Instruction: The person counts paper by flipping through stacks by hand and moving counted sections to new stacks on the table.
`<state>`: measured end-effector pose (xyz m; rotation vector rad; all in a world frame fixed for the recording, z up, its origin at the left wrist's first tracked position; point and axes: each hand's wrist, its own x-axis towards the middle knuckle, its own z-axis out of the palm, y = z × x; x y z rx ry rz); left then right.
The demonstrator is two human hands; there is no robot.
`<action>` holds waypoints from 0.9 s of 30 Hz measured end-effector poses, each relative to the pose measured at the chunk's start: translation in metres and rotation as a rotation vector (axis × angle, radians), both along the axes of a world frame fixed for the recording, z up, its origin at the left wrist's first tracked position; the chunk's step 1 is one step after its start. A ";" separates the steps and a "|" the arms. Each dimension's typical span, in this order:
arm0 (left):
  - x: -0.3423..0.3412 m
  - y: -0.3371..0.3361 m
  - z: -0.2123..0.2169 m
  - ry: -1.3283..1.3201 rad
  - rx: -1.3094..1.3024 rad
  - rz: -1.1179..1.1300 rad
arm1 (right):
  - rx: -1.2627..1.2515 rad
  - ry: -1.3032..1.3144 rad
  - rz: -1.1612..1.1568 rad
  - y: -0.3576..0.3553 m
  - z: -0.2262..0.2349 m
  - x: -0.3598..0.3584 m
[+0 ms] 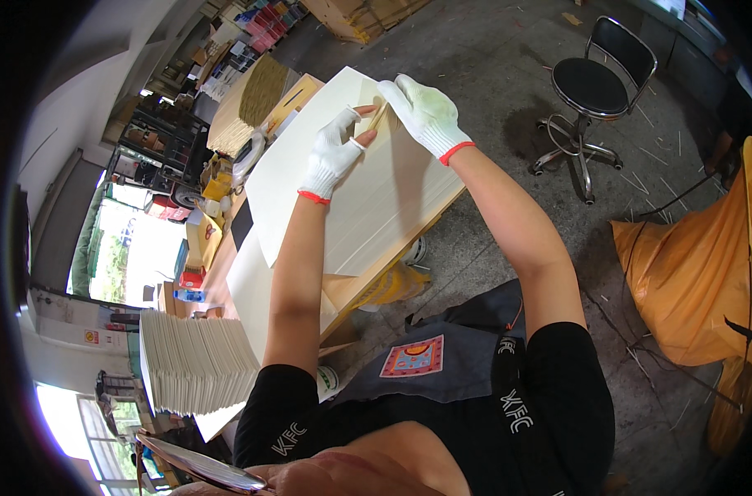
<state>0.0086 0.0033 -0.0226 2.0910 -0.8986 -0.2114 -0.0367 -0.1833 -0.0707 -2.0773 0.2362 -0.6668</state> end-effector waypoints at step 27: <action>0.003 0.002 -0.005 -0.186 -0.057 -0.006 | 0.004 -0.021 0.005 0.004 0.004 -0.006</action>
